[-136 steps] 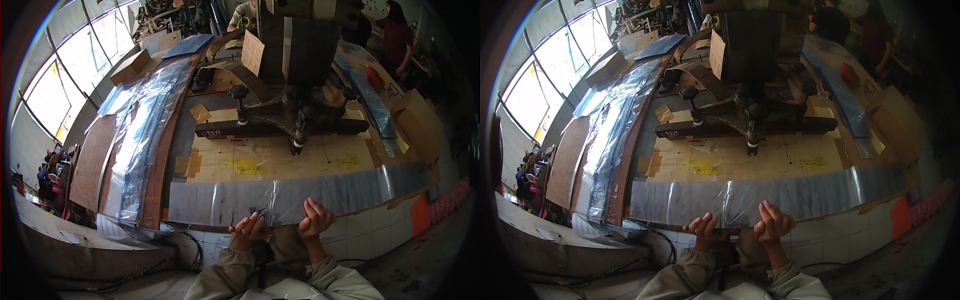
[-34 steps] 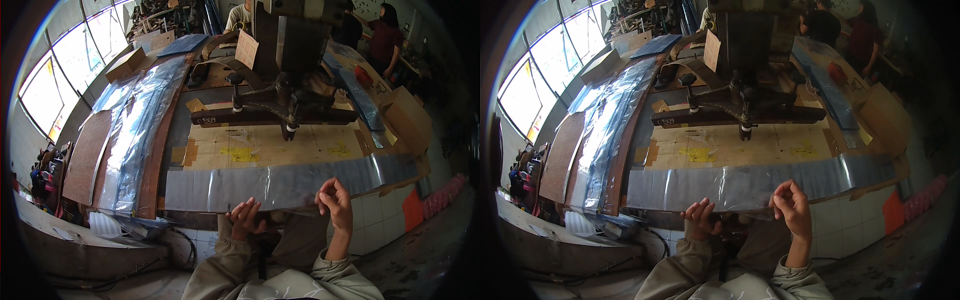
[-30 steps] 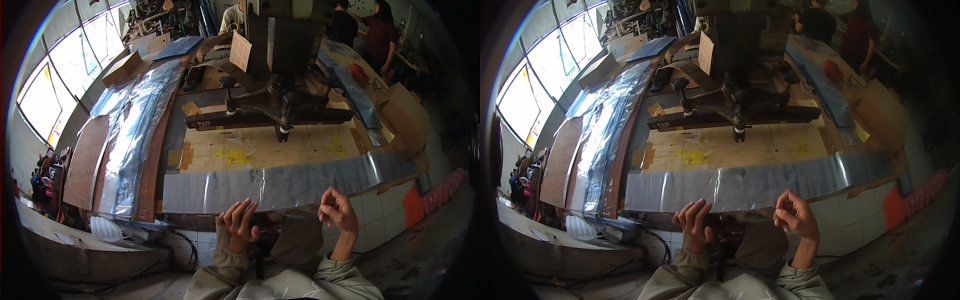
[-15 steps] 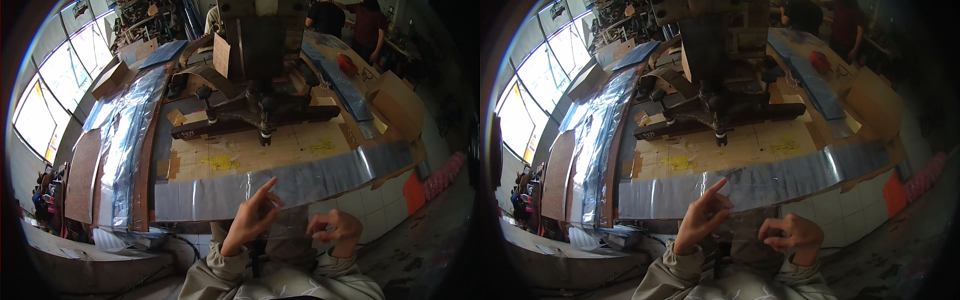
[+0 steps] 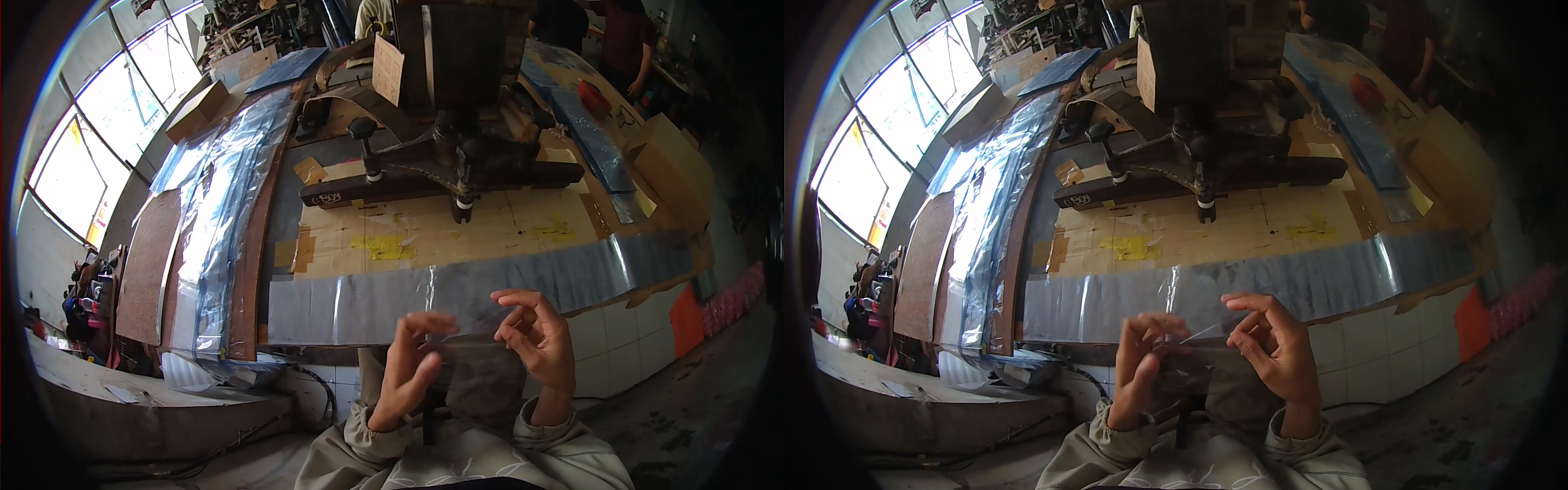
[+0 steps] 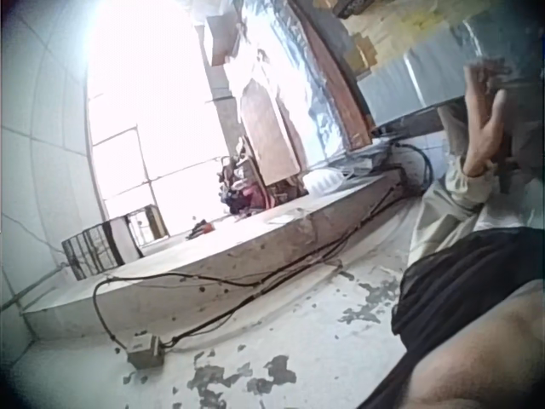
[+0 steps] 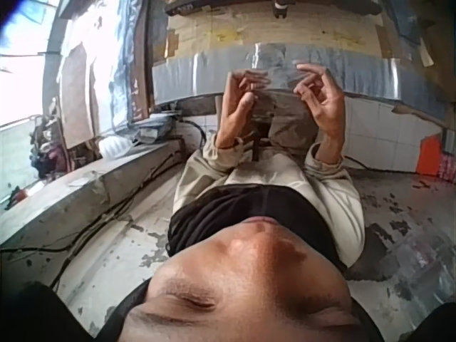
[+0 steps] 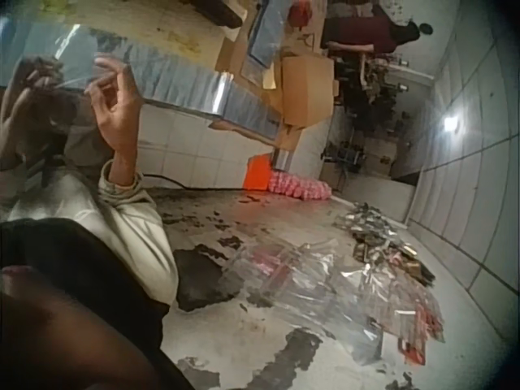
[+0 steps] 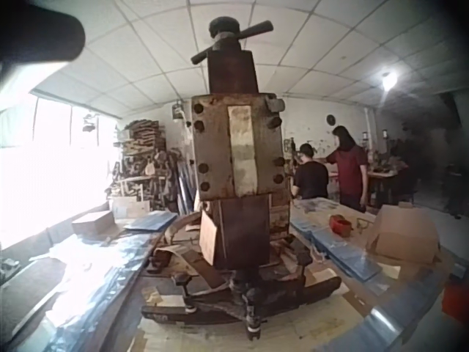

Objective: The person aligns a metallic strip on the work surface, applies a piece of tape to it by hand, and smooths the strip flat against the board.

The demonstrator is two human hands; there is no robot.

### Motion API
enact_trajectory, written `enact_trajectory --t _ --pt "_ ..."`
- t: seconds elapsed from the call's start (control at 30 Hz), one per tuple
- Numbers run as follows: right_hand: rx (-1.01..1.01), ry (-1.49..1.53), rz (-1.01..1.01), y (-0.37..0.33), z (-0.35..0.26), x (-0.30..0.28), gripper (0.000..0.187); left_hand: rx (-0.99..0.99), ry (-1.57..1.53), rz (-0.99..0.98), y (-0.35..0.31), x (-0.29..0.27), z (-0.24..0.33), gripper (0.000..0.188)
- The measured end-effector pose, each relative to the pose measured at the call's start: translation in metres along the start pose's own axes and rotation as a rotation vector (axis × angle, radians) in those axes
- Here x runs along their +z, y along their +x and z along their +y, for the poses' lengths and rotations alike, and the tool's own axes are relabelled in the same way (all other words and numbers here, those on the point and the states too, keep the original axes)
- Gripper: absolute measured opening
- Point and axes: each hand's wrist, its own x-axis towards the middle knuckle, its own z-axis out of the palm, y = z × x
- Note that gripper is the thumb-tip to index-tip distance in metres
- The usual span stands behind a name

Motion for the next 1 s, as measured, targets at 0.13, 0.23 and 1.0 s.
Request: enact_trajectory --t 0.13,0.23,1.0 --pt "-0.227 -0.04 0.053 0.004 -0.005 0.004 0.035 -0.004 0.059 0.336 0.029 0.013 0.015 0.055" --pt "-0.255 -0.019 0.061 0.008 -0.007 0.004 0.04 -0.016 0.156 0.329 0.039 0.008 0.015 0.058" --pt "-0.192 0.306 0.058 0.074 0.017 -0.015 0.014 -0.023 0.222 0.135 0.087 -0.025 -0.001 0.009"
